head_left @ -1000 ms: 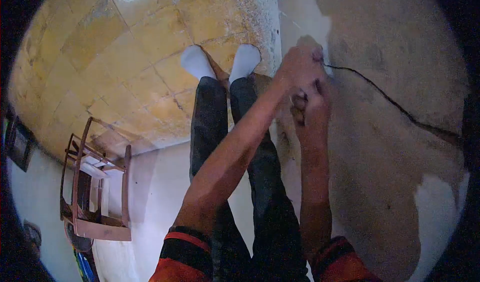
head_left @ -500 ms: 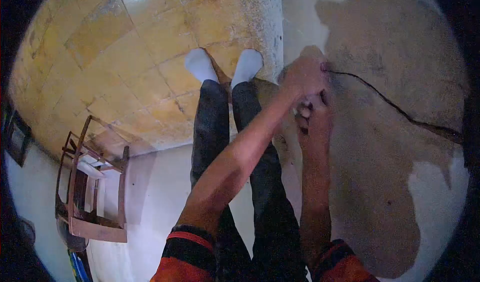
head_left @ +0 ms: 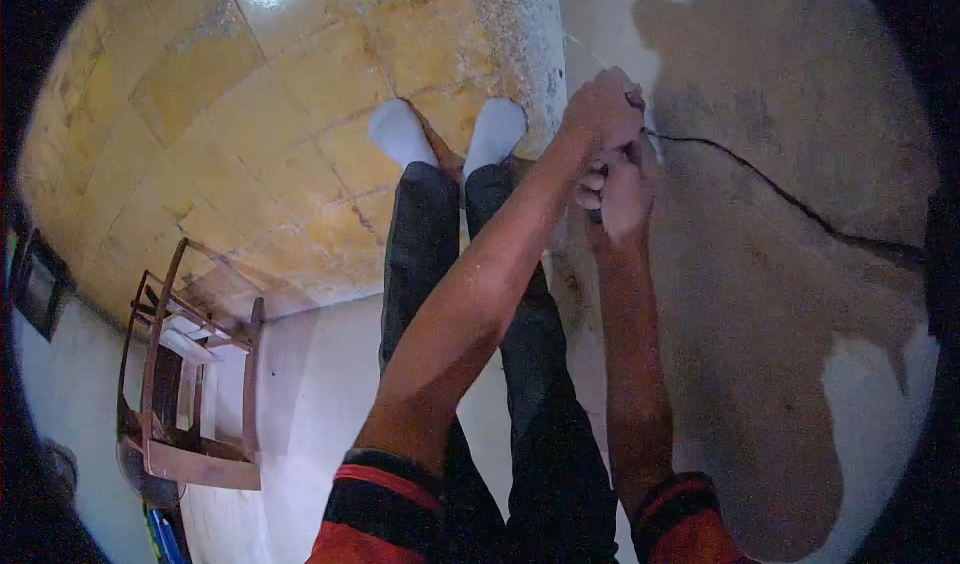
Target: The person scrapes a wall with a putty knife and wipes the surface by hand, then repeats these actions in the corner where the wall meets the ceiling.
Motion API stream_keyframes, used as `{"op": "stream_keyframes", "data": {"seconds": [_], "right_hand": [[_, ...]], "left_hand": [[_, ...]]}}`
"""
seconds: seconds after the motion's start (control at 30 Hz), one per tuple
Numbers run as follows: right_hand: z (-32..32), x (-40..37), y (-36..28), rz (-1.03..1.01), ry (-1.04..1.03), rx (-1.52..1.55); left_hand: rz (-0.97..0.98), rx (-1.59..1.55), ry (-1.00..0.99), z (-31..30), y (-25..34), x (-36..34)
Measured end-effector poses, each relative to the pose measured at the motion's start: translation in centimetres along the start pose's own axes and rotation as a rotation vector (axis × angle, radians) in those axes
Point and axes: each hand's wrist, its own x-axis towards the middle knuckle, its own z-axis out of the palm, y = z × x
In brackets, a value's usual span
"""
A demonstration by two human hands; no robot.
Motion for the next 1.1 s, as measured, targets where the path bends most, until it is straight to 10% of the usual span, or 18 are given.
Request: {"op": "stream_keyframes", "data": {"seconds": [0.27, 0.37, 0.5, 0.77, 1.1], "right_hand": [[-1.0, 1.6, 0.7, 0.041, -0.013, -0.09], [0.9, 4.3, 0.7, 0.074, -0.063, -0.076], [-0.1, 1.3, 0.4, 0.094, -0.112, -0.241], [-5.4, 1.3, 2.9, -0.297, -0.049, -0.359], [-0.9, -1.0, -1.6, -0.077, -0.062, -0.193]], "left_hand": [[-0.101, 0.094, -0.052, 0.0, -0.5, 0.3], [0.157, 0.209, -0.012, 0.7, -6.2, 3.9], [-0.132, -0.051, -0.109, -3.1, -2.9, -2.1], [-0.109, -0.27, -0.069, -2.5, 2.1, -7.1], [-0.058, -0.309, -0.082, -1.1, 0.5, -3.7]]}}
